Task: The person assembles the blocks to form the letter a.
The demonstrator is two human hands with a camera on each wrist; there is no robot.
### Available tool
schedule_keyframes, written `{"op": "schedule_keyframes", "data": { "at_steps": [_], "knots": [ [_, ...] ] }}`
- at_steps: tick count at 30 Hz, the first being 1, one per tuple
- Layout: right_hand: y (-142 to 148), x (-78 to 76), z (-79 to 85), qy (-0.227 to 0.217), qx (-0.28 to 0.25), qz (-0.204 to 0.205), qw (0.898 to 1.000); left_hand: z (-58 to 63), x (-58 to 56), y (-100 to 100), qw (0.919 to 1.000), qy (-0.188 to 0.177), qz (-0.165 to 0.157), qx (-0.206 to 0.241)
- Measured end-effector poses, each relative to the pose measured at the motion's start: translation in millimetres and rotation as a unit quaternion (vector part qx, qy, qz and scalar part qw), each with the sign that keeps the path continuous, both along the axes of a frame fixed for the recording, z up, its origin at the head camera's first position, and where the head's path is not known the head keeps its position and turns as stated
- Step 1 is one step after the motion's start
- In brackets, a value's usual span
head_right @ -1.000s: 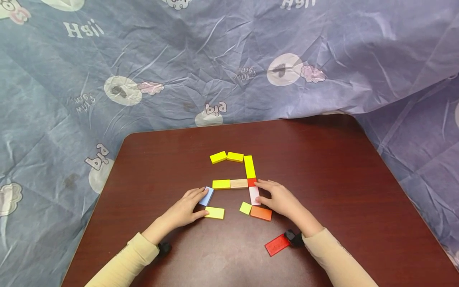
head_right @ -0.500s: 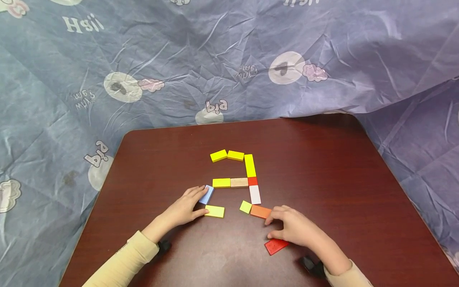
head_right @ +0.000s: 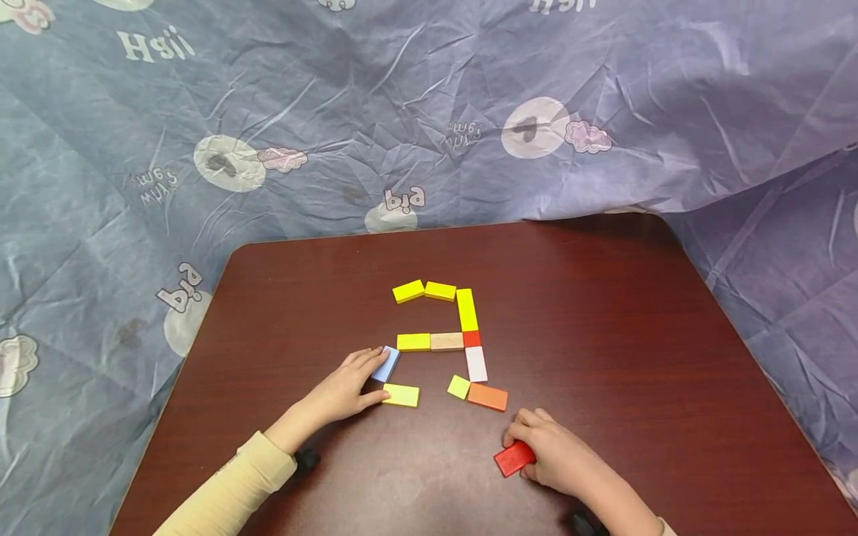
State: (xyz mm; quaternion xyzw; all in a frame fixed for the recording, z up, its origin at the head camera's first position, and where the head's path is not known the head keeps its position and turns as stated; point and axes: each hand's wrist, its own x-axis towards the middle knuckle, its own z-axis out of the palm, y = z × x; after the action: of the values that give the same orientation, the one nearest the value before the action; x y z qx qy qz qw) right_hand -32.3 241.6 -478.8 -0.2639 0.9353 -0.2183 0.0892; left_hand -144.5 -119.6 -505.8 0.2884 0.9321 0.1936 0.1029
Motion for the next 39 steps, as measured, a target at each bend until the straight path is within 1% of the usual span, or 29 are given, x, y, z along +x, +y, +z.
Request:
{"op": "schedule_keyframes", "data": {
  "at_steps": [4,7,11,14,17,19,22,28,32,39],
  "knots": [
    [-7,-2.7,3.3,0.022,-0.003,0.009,1.000,-1.5,-0.5,0,1.0000,0.003,-0.003,-0.002],
    [-18,-9.4,9.2,0.037,-0.008,0.013,0.999,-1.4,-0.7,0,1.0000,0.000,-0.003,-0.001],
    [-37,-26.2,16.0,0.085,-0.013,0.011,0.996,0.2,-0.8,0,1.0000,-0.003,0.000,0.001],
    [-53,-40.1,17.3,0.116,-0.012,0.008,0.993,1.4,-0.6,0,1.0000,-0.002,0.000,0.002],
    [-67,-50.5,15.3,0.124,-0.003,0.002,0.992,2.2,-0.8,1,1.0000,-0.003,-0.002,0.003],
    [-75,-54.4,13.0,0.123,0.006,-0.004,0.992,2.7,-1.0,1,1.0000,-0.004,-0.003,0.005],
    [-84,-56.2,8.0,0.120,0.019,-0.017,0.992,3.4,-1.6,2,1.0000,-0.003,-0.004,0.006],
    [-92,-51.1,-1.5,0.120,0.020,-0.026,0.992,3.6,-1.2,2,1.0000,0.000,-0.006,0.003],
    [-96,-48.0,-7.0,0.125,0.021,-0.021,0.992,3.8,0.3,1,1.0000,-0.002,-0.006,0.003],
    [-102,-47.3,-13.5,0.162,0.025,0.004,0.986,2.3,1.1,0,1.0000,0.002,-0.007,0.004]
  ]
}}
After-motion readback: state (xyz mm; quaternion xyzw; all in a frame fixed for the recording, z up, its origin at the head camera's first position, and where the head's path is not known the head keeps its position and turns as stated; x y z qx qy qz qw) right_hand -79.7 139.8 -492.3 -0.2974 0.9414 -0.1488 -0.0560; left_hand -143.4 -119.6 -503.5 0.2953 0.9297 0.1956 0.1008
